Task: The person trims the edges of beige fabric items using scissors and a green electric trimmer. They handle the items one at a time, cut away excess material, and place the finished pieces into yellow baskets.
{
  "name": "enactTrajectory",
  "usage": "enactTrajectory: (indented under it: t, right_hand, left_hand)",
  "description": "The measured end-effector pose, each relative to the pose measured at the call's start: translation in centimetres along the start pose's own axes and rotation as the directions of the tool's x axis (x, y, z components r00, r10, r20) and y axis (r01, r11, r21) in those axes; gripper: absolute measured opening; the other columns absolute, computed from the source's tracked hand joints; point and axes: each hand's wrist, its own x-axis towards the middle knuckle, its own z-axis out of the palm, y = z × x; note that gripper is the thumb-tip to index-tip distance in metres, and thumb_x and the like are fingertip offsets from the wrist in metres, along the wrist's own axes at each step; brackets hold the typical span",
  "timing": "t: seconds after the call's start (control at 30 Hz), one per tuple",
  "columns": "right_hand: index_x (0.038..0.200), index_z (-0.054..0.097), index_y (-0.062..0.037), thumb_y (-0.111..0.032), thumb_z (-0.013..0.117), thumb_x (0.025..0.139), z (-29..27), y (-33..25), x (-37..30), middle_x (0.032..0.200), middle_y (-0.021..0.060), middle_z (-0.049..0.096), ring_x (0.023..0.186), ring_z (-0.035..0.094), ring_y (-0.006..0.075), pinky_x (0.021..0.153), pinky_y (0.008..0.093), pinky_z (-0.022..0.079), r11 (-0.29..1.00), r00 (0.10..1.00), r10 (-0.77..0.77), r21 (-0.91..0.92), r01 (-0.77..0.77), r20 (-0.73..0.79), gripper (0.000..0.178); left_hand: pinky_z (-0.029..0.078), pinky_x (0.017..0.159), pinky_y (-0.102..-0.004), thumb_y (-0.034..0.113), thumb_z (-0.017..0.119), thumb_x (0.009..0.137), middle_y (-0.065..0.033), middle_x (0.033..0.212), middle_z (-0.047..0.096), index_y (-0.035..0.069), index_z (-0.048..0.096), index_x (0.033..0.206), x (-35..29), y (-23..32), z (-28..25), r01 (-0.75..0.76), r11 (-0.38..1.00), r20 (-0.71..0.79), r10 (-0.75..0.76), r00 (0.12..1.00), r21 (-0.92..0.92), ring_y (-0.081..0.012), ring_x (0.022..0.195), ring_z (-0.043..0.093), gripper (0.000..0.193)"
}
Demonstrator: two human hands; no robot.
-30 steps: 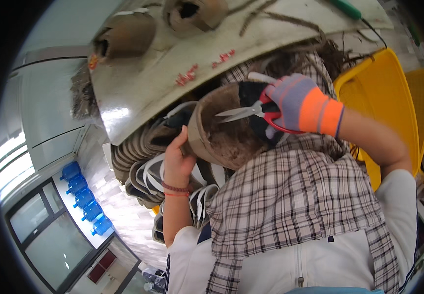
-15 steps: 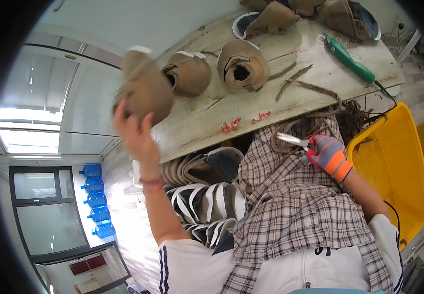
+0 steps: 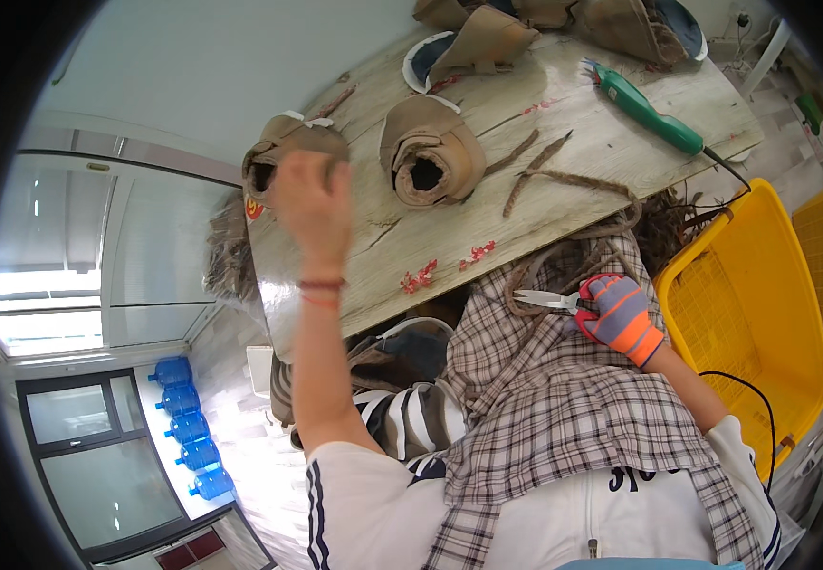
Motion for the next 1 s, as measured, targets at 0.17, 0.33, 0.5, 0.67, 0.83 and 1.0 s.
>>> enactTrajectory:
  t: [0.17, 0.33, 0.5, 0.67, 0.83, 1.0]
  right_hand:
    - [0.081, 0.058, -0.0089, -0.023, 0.072, 0.063, -0.2, -0.7, 0.1, 0.075, 0.0099, 0.059, 0.069, 0.057, 0.0281, 0.062, 0.0377, 0.045, 0.999, 0.998, -0.021, 0.029, 0.023, -0.066, 0.027]
    - [0.093, 0.053, -0.0030, -0.008, 0.071, 0.065, -0.9, -0.8, -0.6, 0.072, 0.0108, 0.052, 0.060, 0.051, 0.0216, 0.057, 0.0289, 0.043, 0.941, 0.970, 0.220, 0.285, -0.184, -0.101, 0.033]
    - [0.090, 0.054, -0.0057, -0.014, 0.073, 0.064, -8.3, -4.3, 3.8, 0.074, 0.0100, 0.053, 0.066, 0.052, 0.0264, 0.060, 0.0347, 0.044, 0.990, 0.975, 0.078, 0.131, -0.050, -0.210, 0.034]
    - [0.086, 0.053, -0.0062, -0.016, 0.073, 0.059, -10.5, -7.7, 7.6, 0.078, 0.0099, 0.053, 0.073, 0.052, 0.0293, 0.065, 0.0367, 0.043, 0.963, 0.946, -0.251, -0.147, 0.224, -0.205, 0.034]
    - [0.084, 0.058, -0.0086, -0.033, 0.070, 0.063, -9.1, -9.4, 9.2, 0.077, 0.0072, 0.057, 0.075, 0.056, 0.0236, 0.064, 0.0339, 0.044, 0.886, 0.938, -0.347, -0.323, 0.333, 0.015, 0.034]
    - [0.082, 0.056, -0.0073, -0.030, 0.068, 0.066, -7.2, -10.1, 9.9, 0.078, 0.0087, 0.056, 0.074, 0.054, 0.0248, 0.066, 0.0342, 0.042, 0.873, 0.922, -0.347, -0.299, 0.385, 0.173, 0.030]
  left_hand:
    - [0.038, 0.092, -0.0418, 0.018, 0.069, 0.073, -0.0195, 0.122, 0.048, 0.005, 0.060, 0.093, -4.7, 5.8, 2.5, -0.012, 0.968, 0.243, 0.075, 0.967, -0.252, -0.0347, 0.110, 0.048, 0.026]
    - [0.044, 0.087, -0.0348, 0.014, 0.061, 0.084, -0.0116, 0.119, 0.052, 0.000, 0.051, 0.115, -3.7, 2.9, -3.0, 0.605, 0.154, 0.441, -0.549, 0.710, -0.781, -0.0220, 0.107, 0.051, 0.035]
    - [0.038, 0.097, -0.0439, 0.021, 0.052, 0.090, -0.0093, 0.123, 0.052, 0.005, 0.046, 0.123, -9.4, 2.3, -8.9, 0.403, -0.540, 0.660, -0.459, 0.595, -0.739, -0.0248, 0.114, 0.047, 0.037]
    - [0.035, 0.101, -0.0457, 0.024, 0.053, 0.088, -0.0093, 0.129, 0.048, 0.007, 0.044, 0.126, -17.3, 4.9, -9.2, 0.313, -0.775, 0.794, -0.367, 0.485, -0.549, -0.0279, 0.120, 0.043, 0.043]
    - [0.036, 0.101, -0.0456, 0.024, 0.052, 0.089, -0.0108, 0.120, 0.054, 0.006, 0.053, 0.116, -20.7, 6.8, -8.9, 0.287, -0.857, 0.856, -0.283, 0.432, -0.428, -0.0280, 0.115, 0.048, 0.032]
    - [0.037, 0.100, -0.0450, 0.024, 0.052, 0.089, -0.0104, 0.118, 0.056, 0.006, 0.054, 0.115, -21.2, 8.2, -9.3, 0.313, -0.838, 0.876, -0.338, 0.342, -0.446, -0.0274, 0.113, 0.050, 0.031]
